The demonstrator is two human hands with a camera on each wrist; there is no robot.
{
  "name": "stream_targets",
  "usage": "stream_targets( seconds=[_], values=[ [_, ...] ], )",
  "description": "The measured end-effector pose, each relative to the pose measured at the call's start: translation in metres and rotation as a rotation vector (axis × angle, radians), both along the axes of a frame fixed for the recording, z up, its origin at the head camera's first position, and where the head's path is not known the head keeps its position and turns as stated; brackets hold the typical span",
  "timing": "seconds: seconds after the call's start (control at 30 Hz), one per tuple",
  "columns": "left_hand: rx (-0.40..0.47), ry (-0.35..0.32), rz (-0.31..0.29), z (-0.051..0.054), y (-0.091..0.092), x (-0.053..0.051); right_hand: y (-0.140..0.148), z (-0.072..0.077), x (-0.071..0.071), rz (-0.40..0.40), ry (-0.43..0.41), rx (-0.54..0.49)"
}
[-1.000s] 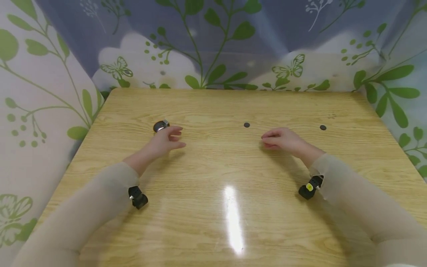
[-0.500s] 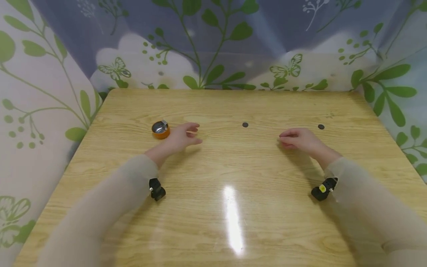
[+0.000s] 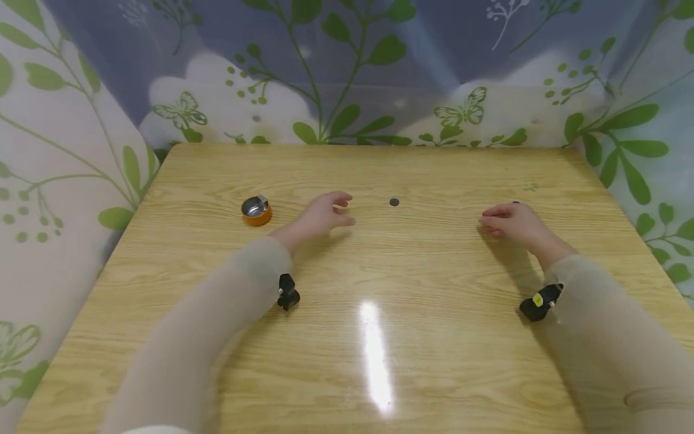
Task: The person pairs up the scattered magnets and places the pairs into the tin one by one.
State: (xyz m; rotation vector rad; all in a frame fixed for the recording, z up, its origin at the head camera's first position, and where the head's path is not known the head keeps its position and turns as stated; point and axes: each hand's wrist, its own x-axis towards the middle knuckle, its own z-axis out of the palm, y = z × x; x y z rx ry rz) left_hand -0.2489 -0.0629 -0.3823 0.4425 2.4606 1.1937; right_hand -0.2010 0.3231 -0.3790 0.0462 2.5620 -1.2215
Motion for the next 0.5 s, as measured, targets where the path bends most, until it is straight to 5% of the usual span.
stream_targets(
  seconds=[0.5],
  values=[
    [-0.071, 0.028, -0.064, 0.003, 0.058, -0.019, 0.039, 0.002, -0.001, -0.113, 0.148, 0.28]
  ],
)
